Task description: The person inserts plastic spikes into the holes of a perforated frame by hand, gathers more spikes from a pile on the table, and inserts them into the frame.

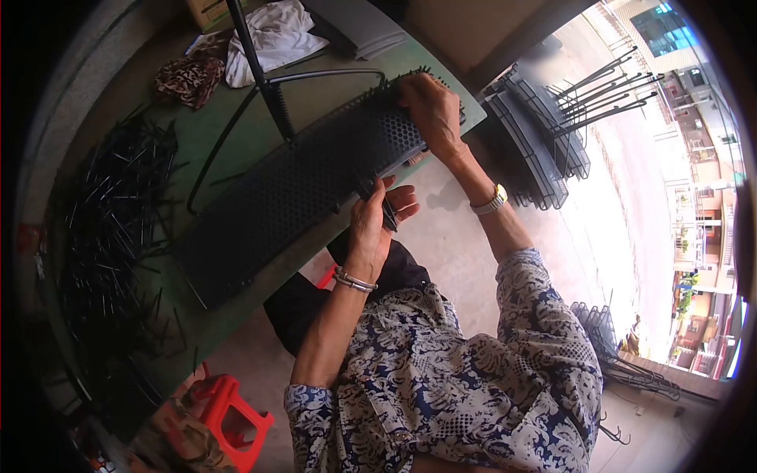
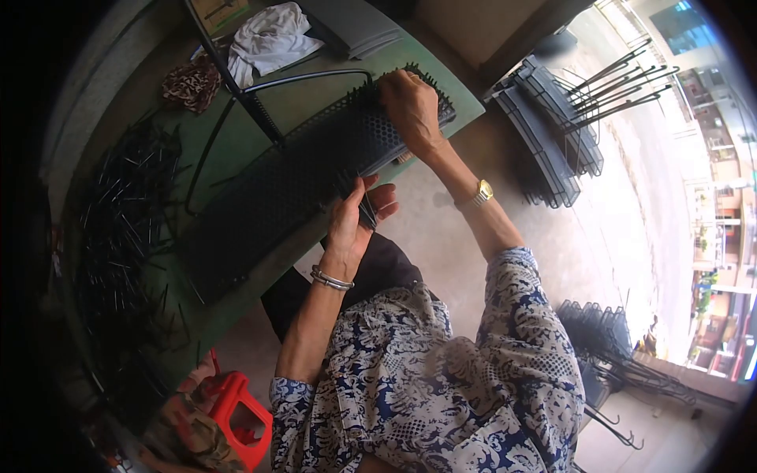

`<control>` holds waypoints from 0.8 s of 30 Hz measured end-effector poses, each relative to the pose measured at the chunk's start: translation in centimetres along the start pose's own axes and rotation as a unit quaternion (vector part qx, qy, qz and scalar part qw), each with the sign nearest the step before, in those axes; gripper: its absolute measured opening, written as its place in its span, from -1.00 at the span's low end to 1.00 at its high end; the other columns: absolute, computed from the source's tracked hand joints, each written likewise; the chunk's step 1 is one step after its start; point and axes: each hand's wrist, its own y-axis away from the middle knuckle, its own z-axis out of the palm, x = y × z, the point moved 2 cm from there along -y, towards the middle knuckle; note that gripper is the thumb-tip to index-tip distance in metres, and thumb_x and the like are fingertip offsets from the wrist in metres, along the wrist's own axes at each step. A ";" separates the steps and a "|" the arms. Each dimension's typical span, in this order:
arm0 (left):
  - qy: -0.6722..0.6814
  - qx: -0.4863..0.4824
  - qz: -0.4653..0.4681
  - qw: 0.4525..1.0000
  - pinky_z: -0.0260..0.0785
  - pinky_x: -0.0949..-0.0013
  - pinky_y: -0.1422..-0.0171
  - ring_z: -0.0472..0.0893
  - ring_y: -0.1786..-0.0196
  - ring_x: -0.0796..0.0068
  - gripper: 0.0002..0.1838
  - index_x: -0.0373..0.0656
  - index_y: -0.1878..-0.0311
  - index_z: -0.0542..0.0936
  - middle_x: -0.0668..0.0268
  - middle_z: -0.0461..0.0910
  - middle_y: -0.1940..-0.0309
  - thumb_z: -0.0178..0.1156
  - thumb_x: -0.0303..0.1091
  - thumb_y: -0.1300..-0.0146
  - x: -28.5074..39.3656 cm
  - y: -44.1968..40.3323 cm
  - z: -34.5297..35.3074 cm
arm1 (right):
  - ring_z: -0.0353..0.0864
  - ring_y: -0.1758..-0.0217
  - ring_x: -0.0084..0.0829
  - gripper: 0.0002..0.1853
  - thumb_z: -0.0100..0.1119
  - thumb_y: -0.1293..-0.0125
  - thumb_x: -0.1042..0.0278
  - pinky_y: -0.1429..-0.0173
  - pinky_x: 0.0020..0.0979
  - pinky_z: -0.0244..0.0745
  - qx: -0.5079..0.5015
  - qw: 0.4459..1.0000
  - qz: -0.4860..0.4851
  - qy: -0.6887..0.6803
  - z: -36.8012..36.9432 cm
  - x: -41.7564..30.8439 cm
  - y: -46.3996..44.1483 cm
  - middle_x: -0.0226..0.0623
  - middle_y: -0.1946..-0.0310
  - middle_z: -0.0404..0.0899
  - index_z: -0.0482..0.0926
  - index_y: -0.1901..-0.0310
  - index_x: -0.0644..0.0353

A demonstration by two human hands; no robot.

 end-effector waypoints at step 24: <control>-0.010 0.065 0.021 0.998 0.60 0.31 0.22 0.58 0.37 0.54 -0.75 -0.18 0.05 0.54 0.21 0.64 0.29 0.06 -0.20 -0.44 -0.5 -0.1 -0.7 | 0.65 0.41 -0.41 -0.87 0.10 -0.30 0.45 0.29 -0.42 0.50 -0.135 0.991 -0.010 0.022 -0.6 -0.1 -1.3 -0.21 0.45 0.64 0.61 0.22 0.28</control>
